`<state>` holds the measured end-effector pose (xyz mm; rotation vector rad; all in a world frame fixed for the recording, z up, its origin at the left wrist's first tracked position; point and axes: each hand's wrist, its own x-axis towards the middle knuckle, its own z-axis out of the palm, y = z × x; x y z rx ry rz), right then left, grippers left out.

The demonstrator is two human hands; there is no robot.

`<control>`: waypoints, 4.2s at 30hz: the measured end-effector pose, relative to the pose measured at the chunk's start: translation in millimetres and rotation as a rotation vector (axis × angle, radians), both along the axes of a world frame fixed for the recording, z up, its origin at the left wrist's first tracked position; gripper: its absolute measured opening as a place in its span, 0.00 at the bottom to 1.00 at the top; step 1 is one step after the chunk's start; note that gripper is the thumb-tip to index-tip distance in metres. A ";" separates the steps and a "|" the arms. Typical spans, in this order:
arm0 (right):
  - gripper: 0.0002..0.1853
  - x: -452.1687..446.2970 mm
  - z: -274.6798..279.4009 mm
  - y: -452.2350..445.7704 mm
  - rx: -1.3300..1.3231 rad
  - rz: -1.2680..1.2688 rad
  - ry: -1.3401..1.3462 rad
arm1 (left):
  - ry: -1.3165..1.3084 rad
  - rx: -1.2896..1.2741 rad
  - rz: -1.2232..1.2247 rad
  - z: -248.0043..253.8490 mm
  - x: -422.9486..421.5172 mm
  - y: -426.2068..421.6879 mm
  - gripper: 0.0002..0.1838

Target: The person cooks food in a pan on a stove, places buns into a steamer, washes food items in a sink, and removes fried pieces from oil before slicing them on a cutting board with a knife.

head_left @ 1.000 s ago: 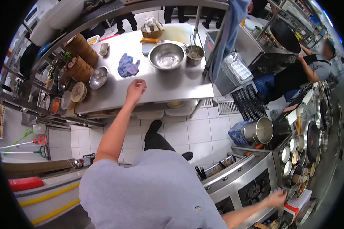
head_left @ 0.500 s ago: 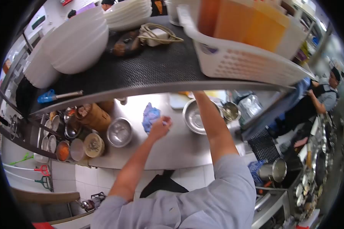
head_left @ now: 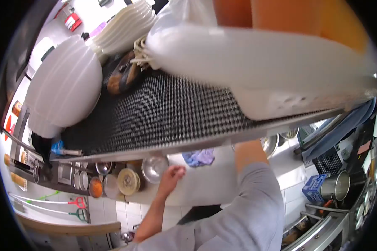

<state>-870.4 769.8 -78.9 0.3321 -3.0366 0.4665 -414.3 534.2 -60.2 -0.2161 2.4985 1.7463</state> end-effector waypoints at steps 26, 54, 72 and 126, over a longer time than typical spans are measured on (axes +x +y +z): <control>0.31 110.0 5.4 26.5 -0.169 -0.327 0.082 | -0.060 0.165 0.093 -1.4 78.8 -15.5 0.14; 0.36 352.0 61.7 60.9 -0.728 -0.193 0.137 | -0.034 0.834 -0.192 66.1 -142.2 129.3 0.24; 0.19 1033.1 201.7 382.7 -1.425 -1.321 0.693 | -0.535 0.500 -2.011 148.6 387.4 668.8 0.31; 0.11 1324.3 273.1 500.3 1.090 -1.651 1.560 | -0.810 0.164 -1.965 105.9 562.3 934.9 0.32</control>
